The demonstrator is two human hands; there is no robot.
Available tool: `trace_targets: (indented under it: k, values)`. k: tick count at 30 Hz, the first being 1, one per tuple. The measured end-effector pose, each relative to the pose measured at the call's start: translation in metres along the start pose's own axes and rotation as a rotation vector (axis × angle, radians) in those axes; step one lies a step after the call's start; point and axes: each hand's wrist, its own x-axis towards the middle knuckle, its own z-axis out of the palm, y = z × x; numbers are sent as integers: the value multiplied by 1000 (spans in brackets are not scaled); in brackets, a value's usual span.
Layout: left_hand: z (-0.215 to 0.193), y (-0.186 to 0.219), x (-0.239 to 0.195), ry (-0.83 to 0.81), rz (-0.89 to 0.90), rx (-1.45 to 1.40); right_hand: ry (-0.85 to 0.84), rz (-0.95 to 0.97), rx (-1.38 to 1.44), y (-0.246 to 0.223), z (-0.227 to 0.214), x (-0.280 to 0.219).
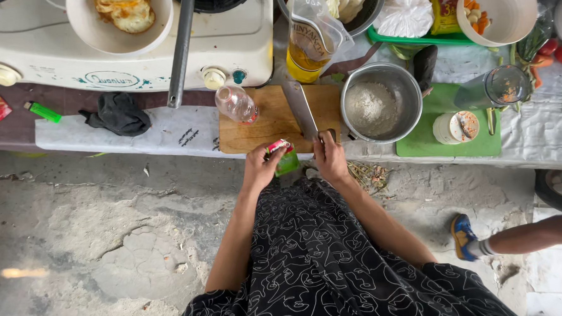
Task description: The person chops a small orange vegetable and places it into a bowl with other ingredients. They then pour a blended red sauce from a blender jar into a wok on a portable stove and stir it. Finally, they open a seasoning packet and add its contents to the wok.
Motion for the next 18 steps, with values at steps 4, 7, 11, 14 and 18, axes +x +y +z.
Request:
trace_targets:
  k: [4, 7, 11, 14, 18]
  values:
    - [-13, 8, 4, 50, 433, 184, 74, 15, 204, -20, 5, -4]
    - [5, 5, 16, 0, 500, 252, 128, 15, 199, -23, 0, 9]
    - [15, 5, 2, 55, 272, 39, 86, -26, 59, -12, -16, 32]
    - [15, 4, -11, 46, -46, -162, 37, -39, 33, 2, -18, 53]
    - [12, 8, -21, 113, 87, -435, 72, -76, -11, 4, -13, 63]
